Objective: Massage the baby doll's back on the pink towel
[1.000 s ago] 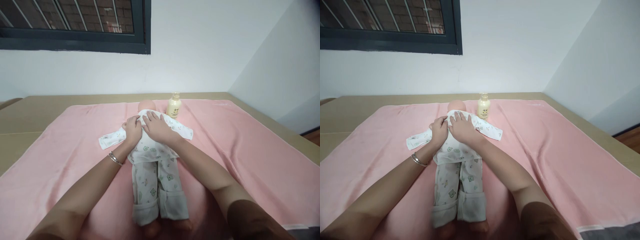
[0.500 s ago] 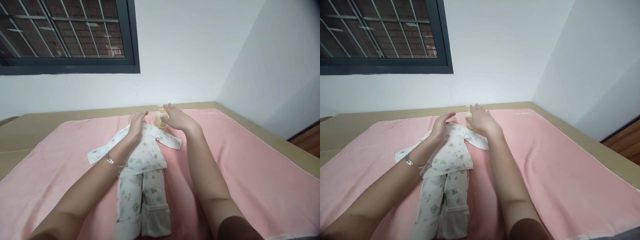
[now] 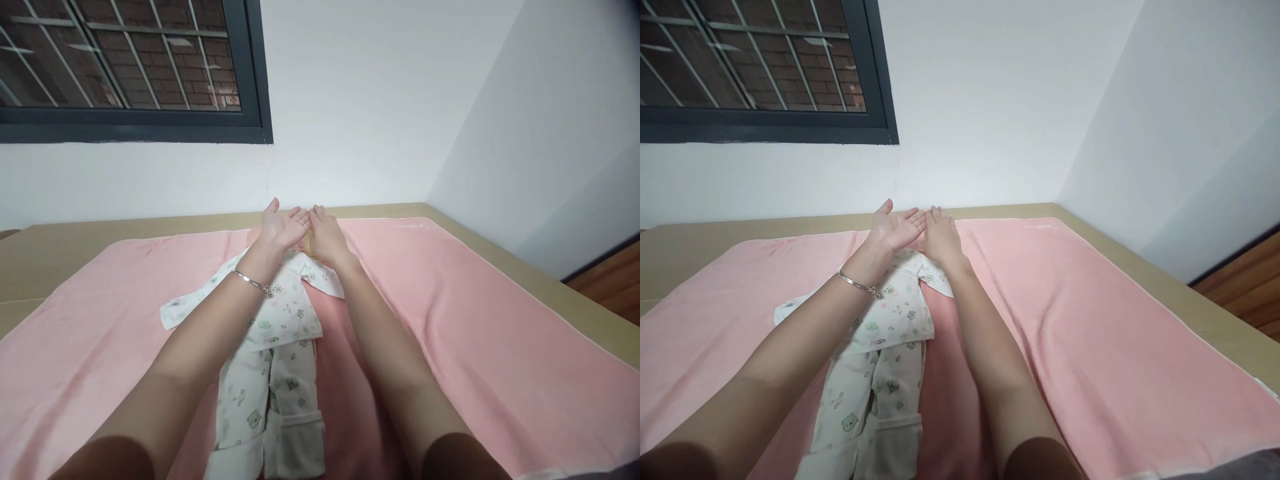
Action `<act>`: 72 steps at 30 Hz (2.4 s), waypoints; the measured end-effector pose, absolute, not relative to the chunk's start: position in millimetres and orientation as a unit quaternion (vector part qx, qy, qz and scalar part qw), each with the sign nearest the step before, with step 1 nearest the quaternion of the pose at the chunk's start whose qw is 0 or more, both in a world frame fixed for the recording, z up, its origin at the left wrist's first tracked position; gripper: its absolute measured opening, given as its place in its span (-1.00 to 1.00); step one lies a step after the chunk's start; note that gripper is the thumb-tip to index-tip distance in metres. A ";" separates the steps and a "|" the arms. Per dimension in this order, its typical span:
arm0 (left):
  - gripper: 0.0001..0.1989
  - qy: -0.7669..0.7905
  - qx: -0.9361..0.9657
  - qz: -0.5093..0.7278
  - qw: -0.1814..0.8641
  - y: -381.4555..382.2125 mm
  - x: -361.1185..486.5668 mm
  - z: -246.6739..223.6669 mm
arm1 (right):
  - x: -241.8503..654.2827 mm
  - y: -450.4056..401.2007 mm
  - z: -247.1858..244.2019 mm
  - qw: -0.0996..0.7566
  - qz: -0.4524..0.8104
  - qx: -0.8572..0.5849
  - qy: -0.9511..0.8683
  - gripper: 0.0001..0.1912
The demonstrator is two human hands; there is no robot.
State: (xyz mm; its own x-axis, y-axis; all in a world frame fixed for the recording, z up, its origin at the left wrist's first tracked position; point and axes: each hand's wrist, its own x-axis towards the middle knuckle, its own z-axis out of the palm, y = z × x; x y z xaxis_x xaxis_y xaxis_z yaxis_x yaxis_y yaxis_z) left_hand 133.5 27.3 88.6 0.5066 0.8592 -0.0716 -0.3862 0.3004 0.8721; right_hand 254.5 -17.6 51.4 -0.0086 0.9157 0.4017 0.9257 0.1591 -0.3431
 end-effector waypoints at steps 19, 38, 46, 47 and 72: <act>-0.50 0.222 0.223 0.506 0.803 -45.4 16.5 129.0 | 214.5 -9.0 52.9 0.246 -0.114 -0.733 -0.624 -0.63; -0.37 0.279 0.236 0.468 0.804 -78.1 10.3 137.7 | 211.5 -18.9 60.0 0.244 -0.006 -0.742 -0.625 -0.22; -0.40 0.201 0.293 0.402 0.844 -107.5 17.7 141.2 | 151.9 -88.2 100.6 0.403 0.047 -0.566 -0.717 -0.43; -0.40 0.186 0.300 0.416 0.838 -113.3 17.6 142.6 | 140.1 -101.9 102.4 0.419 0.035 -0.555 -0.718 -0.42; -0.40 0.160 0.393 0.591 0.686 -132.3 19.7 153.6 | 84.9 -188.4 92.2 0.378 -0.086 -0.379 -0.840 -0.27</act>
State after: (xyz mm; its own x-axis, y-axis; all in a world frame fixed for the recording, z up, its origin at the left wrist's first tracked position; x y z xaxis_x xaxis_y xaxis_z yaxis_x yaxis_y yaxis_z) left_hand 19.7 -132.3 153.6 0.2501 0.9367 0.2451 -0.6862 -0.0071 0.7274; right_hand 84.9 -188.4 92.2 -0.4267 0.5716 0.7009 0.7015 0.6983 -0.1424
